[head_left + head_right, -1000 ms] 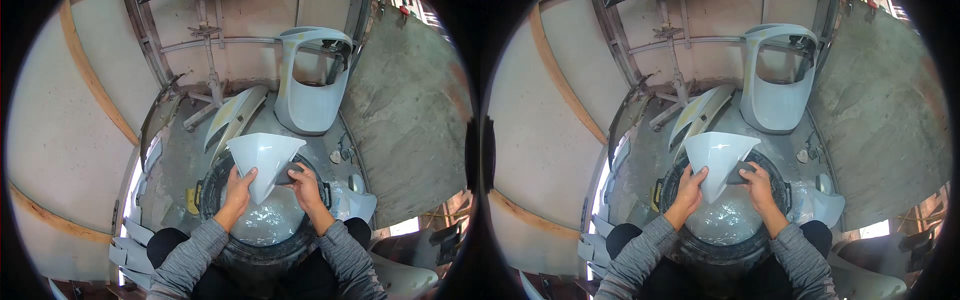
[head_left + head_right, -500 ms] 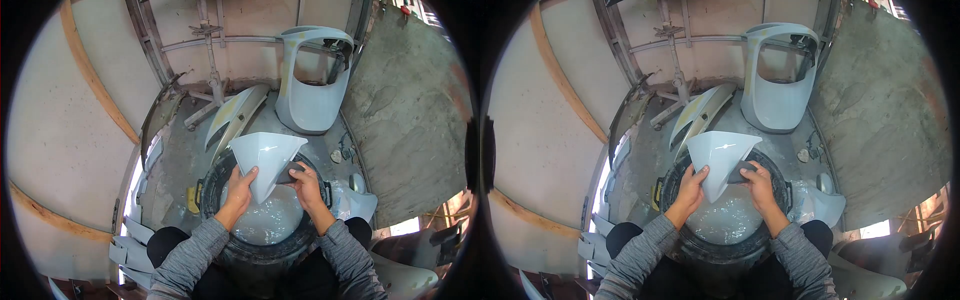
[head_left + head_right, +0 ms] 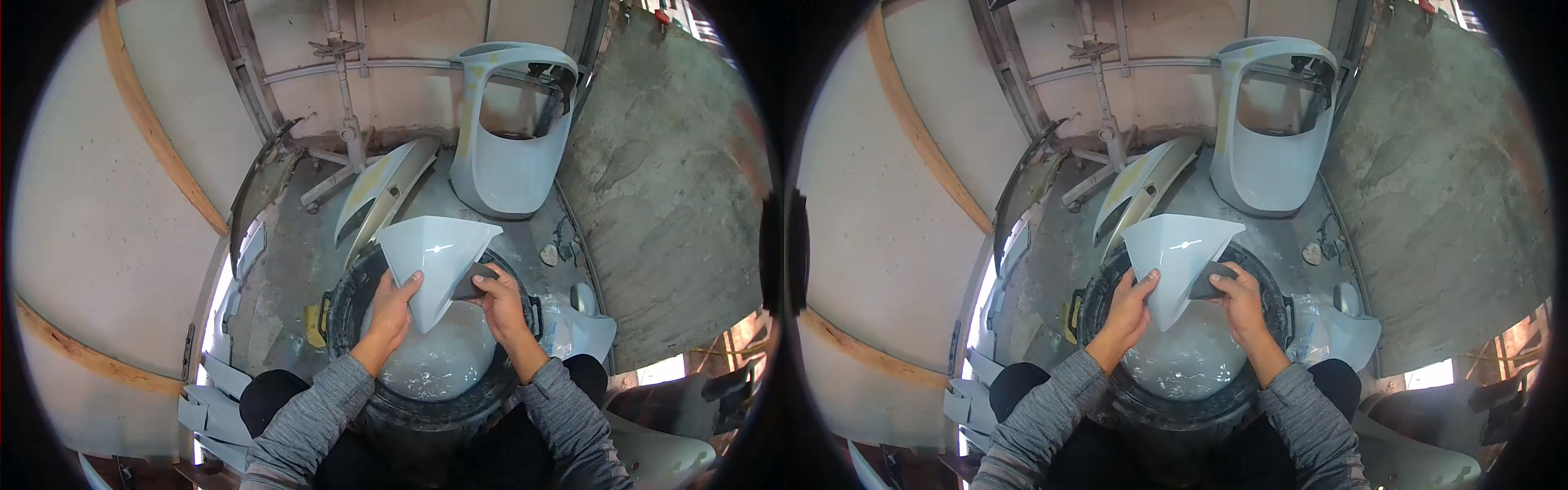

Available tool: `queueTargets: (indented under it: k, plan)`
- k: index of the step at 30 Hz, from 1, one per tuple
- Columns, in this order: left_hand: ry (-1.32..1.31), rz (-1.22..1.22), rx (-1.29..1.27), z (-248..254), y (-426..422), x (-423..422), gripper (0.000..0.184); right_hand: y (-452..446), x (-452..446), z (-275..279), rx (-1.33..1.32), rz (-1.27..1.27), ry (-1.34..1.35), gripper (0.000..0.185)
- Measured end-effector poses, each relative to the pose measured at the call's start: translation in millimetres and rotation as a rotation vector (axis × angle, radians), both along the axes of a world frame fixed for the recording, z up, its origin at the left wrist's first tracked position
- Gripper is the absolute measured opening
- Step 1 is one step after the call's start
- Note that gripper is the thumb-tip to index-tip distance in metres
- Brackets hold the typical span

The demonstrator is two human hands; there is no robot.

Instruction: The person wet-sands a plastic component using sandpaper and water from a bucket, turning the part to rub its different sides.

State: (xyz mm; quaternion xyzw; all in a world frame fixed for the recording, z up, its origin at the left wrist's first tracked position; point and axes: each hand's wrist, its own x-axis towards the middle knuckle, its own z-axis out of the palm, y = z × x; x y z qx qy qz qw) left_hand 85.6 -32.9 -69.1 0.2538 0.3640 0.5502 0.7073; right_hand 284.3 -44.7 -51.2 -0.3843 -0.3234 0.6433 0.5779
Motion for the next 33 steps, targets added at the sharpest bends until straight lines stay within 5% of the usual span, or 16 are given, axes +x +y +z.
queueTargets:
  k: [33]
  plan:
    - [0.037, -0.004, -0.072, 1, -1, 3, 0.046, 7, 1, -12, -0.088, -0.022, -0.117, 0.022]
